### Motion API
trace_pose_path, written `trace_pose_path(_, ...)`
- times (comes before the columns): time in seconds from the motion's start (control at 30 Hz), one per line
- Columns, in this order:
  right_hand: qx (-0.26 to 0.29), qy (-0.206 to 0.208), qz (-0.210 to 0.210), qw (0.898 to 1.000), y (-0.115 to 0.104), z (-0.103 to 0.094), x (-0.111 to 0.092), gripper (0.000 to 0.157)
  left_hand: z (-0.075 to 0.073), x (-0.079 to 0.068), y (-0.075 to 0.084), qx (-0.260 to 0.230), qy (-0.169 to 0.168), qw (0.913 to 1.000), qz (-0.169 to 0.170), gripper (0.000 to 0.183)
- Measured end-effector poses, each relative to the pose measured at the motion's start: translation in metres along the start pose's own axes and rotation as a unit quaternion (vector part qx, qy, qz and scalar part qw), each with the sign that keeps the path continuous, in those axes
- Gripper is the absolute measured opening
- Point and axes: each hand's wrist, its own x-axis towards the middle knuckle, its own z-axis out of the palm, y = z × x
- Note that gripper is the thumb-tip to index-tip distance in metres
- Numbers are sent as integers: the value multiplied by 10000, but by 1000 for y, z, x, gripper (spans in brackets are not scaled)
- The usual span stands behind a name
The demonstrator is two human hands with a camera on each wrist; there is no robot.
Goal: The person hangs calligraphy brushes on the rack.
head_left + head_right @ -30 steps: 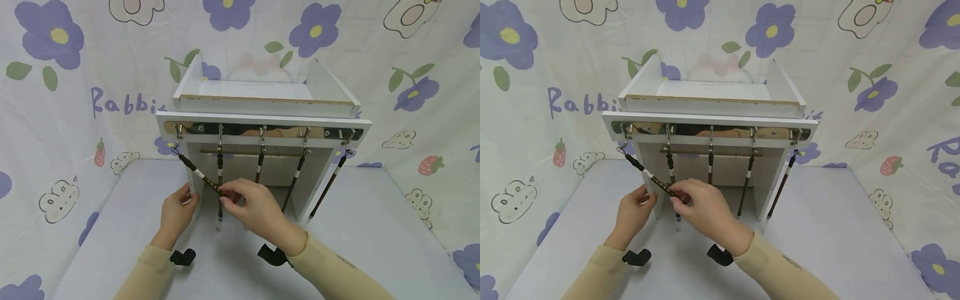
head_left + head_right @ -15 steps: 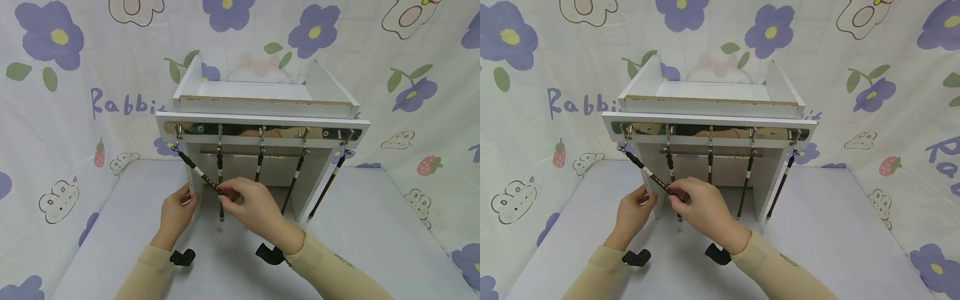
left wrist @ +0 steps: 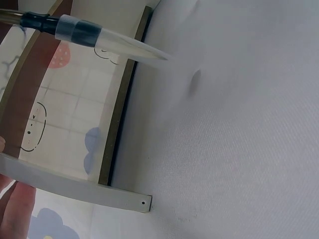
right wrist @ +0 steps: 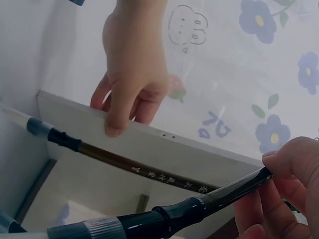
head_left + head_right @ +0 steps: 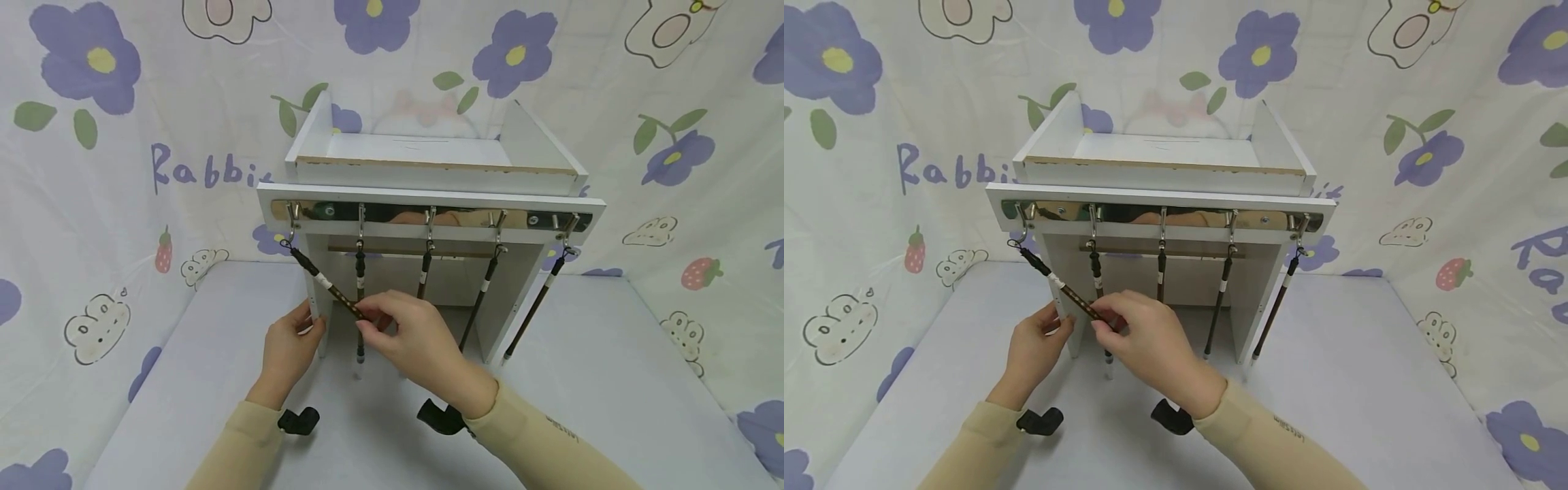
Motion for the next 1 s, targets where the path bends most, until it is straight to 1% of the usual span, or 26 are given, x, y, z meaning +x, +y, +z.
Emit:
trace_pose_path(0.1,13,43,-32,10000,-2,0,1,15,0,0,-1,10,7,10000,12,44)
trace_pose_path(0.5,30,57,176,9998,-2,3,-1,14,0,-1,2,-35,-39,9999,-133,46)
trace_pose_path(0.73,61,23,304,9995,2,3,-4,15,1,-1,2,-19,-37,10000,-83,46)
trace_pose_path(0.87,40,18,298,9995,4,4,-5,15,0,-1,3,-25,-31,9999,-107,46)
trace_pose_path(1.0,97,-68,456,9989,5,9,-5,14,-1,-1,2,5,-45,9999,-101,46)
